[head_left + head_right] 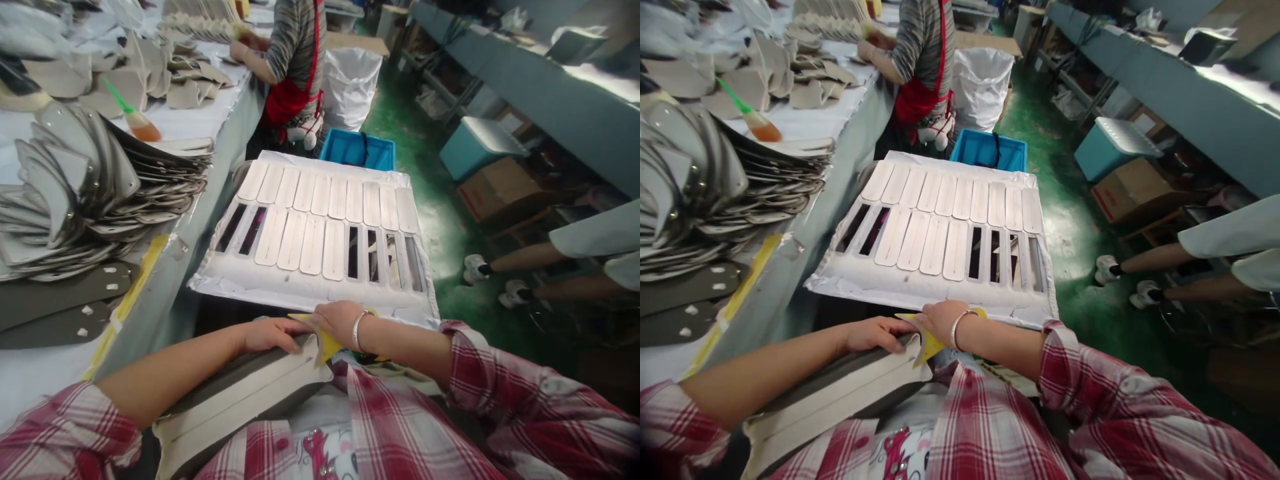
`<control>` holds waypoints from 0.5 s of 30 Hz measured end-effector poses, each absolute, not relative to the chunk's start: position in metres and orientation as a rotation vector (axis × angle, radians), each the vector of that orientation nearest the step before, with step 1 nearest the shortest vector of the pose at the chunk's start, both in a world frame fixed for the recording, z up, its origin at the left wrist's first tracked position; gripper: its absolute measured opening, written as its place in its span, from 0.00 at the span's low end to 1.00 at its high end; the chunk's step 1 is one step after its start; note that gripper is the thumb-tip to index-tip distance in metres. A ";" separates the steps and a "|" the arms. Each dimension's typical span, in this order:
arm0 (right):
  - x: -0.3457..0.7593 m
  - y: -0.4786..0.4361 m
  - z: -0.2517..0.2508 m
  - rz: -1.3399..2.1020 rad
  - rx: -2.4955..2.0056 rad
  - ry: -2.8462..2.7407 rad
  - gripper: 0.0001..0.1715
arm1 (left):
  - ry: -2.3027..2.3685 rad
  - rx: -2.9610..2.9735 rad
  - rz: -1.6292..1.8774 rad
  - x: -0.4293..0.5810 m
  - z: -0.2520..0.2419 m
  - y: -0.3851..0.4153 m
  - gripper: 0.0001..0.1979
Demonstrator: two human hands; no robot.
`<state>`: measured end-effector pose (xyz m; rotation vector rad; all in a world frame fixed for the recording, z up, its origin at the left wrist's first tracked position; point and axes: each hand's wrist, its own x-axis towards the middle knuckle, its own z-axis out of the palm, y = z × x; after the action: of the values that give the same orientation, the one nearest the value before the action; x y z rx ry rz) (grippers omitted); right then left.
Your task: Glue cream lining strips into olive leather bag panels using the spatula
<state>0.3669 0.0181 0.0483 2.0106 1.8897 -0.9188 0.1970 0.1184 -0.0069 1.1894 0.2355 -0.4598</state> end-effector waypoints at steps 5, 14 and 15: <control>0.363 0.038 0.038 -0.719 1.862 2.119 0.28 | 0.301 1.178 -0.494 0.193 -0.024 0.116 0.29; 0.364 0.050 0.040 -0.587 1.511 2.420 0.27 | 0.097 0.829 -0.441 0.182 -0.028 0.110 0.37; 0.364 0.051 0.041 -0.584 1.490 2.428 0.27 | 0.109 0.808 -0.422 0.180 -0.030 0.110 0.37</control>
<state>0.3637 0.0506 0.0409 1.4896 2.4279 -0.5841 0.1803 0.1098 -0.0301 0.8083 0.1089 -0.4222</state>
